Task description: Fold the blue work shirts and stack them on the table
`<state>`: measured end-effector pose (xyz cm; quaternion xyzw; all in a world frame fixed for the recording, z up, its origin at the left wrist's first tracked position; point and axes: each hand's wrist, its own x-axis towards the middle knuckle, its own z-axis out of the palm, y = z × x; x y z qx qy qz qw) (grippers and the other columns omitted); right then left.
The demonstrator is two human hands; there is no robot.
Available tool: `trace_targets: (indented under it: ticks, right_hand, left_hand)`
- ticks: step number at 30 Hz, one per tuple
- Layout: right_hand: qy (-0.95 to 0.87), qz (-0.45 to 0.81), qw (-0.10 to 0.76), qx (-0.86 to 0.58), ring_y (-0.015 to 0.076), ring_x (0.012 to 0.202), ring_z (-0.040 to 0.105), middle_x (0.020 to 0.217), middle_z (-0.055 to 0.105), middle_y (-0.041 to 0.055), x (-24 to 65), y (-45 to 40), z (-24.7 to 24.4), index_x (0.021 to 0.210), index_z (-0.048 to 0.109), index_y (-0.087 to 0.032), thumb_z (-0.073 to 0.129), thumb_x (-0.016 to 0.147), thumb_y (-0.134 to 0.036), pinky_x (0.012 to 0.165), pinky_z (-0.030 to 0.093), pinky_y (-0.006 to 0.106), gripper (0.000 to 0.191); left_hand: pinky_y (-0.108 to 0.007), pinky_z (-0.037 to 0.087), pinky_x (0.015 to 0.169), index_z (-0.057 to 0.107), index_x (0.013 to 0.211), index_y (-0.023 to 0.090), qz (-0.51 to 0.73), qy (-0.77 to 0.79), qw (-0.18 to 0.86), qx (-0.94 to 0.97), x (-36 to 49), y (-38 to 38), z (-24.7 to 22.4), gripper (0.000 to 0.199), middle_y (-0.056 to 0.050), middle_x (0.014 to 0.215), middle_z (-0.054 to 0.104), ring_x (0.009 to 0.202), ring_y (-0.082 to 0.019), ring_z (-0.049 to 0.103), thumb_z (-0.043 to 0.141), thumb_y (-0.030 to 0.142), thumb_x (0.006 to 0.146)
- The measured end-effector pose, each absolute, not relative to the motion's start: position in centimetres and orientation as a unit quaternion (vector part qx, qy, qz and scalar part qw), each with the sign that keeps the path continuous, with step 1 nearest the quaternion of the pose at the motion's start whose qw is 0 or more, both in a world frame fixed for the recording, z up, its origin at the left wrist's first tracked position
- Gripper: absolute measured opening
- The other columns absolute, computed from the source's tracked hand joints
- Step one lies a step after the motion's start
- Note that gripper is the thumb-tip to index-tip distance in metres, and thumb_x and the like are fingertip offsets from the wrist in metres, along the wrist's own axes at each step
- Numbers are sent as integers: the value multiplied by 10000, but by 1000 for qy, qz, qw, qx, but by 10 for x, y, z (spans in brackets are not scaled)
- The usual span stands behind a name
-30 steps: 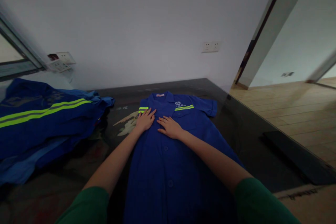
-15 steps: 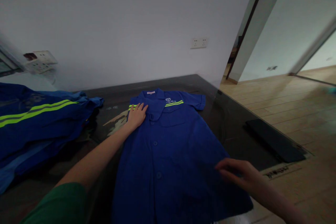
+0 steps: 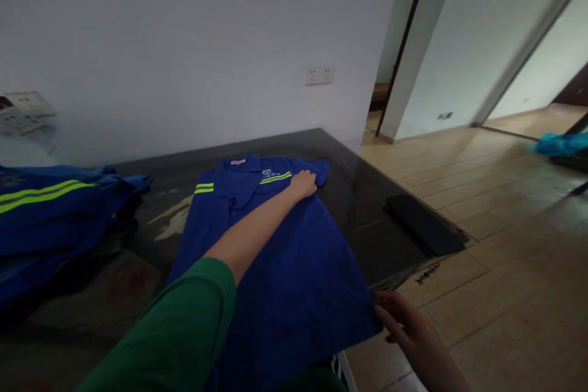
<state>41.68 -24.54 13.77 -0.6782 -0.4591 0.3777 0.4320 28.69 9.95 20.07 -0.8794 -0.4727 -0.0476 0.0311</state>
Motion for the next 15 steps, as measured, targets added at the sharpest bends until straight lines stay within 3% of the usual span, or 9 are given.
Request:
trace_targets:
  ticks: [3, 6, 15]
  right_hand:
    - [-432, 418, 468, -647, 164, 625, 620, 740, 656, 24, 407, -248, 132, 963, 561, -219, 592, 749, -659, 442, 444, 215, 490]
    - [-390, 451, 516, -615, 133, 542, 574, 735, 635, -1, 394, -250, 125, 1015, 501, -236, 625, 742, -649, 405, 390, 199, 511]
    - [-379, 423, 571, -592, 142, 550, 572, 723, 617, 5, 378, -249, 142, 1018, 552, -236, 651, 794, -509, 423, 403, 219, 367]
  left_hand:
    - [-360, 491, 901, 686, 1086, 90, -29, -508, 28, -861, 303, 104, 195, 290, -199, 1123, 653, 1103, -290, 601, 541, 157, 845]
    - [-360, 503, 878, 703, 1080, 97, -26, -531, 23, -847, 313, 108, 194, 306, -211, 1080, 674, 1056, -293, 636, 554, 91, 812]
    - [-450, 458, 906, 717, 1045, 48, -59, -575, 2, -816, 337, 114, 196, 292, -276, 1099, 656, 1137, -366, 581, 532, 24, 820]
